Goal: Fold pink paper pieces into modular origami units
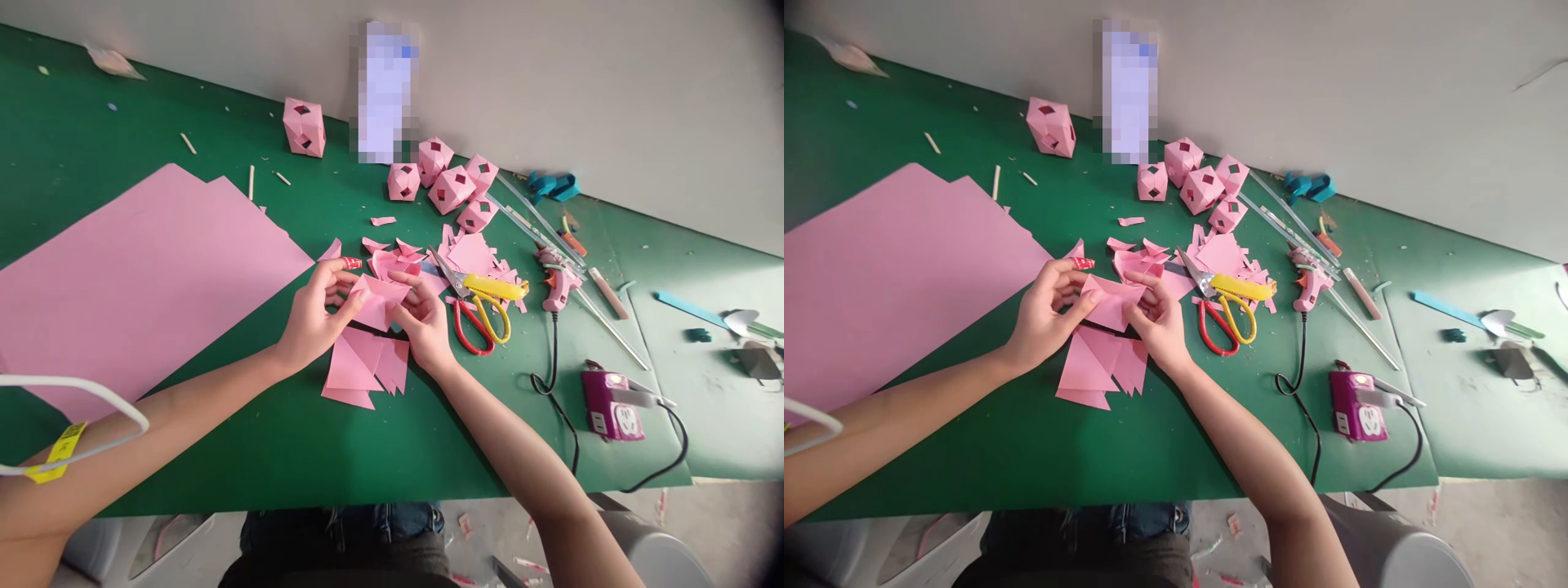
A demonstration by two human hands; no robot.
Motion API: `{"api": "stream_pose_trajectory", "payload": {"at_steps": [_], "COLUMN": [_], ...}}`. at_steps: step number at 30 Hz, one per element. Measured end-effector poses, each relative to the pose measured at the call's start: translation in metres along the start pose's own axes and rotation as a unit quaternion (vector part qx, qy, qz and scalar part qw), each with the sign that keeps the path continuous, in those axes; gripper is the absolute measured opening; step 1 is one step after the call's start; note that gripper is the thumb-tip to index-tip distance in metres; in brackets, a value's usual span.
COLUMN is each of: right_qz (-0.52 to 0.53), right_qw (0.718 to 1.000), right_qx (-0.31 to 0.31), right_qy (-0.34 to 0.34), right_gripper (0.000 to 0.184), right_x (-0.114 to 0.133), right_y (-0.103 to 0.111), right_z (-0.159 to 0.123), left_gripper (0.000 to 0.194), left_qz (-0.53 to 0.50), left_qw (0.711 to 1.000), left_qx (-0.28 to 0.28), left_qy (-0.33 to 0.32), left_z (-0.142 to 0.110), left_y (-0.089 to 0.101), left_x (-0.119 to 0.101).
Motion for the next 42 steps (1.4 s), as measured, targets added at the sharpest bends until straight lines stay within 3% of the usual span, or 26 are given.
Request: {"api": "stream_pose_trajectory", "payload": {"at_steps": [5,11,14,17,21,25,29,35,42], "right_qz": [-0.016,-0.063,-0.073,-0.047,-0.005,0.052,0.044,-0.009,-0.028], "right_qw": [1.0,0.998,0.996,0.998,1.0,0.999,0.999,1.0,0.999], "right_qx": [-0.016,0.01,0.041,0.029,-0.006,0.012,0.016,0.007,-0.005], "right_qy": [-0.013,-0.002,0.013,-0.001,-0.014,-0.004,-0.004,-0.021,-0.016], "right_gripper": [0.045,0.052,0.046,0.055,0.048,0.046,0.038,0.03,0.028], "right_x": [-0.004,0.002,0.005,0.0,-0.01,-0.009,-0.007,-0.004,-0.006], "right_y": [0.001,-0.002,-0.001,0.002,0.004,0.005,0.006,0.005,0.006], "right_z": [0.0,-0.003,-0.004,-0.002,0.002,0.004,0.003,0.0,0.001], "left_gripper": [0.036,0.039,0.044,0.047,0.046,0.05,0.053,0.049,0.044], "left_qz": [-0.017,-0.047,-0.085,-0.081,-0.077,-0.1,-0.119,-0.062,-0.028], "left_qw": [0.998,0.996,0.992,0.993,0.995,0.991,0.986,0.99,0.992], "left_qx": [0.037,0.019,0.021,0.009,0.0,0.007,0.016,0.023,-0.027], "left_qy": [0.055,0.071,0.093,0.088,0.062,0.093,0.12,0.124,0.117], "left_z": [0.002,0.002,0.005,0.007,0.007,0.007,0.006,0.003,0.007], "left_y": [0.0,0.001,0.002,0.003,0.004,0.004,0.004,0.002,0.005], "left_x": [0.001,0.0,0.001,0.003,0.004,0.003,-0.001,-0.005,0.001]}}
Point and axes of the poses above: each hand's wrist, its own z-axis towards the middle knuckle, its own y-axis out of the back of the hand, x = y × z, the point moved 1 cm from there along z, towards the middle knuckle, and after that the axes turned 8 degrees about y, right-handed, at the moved point
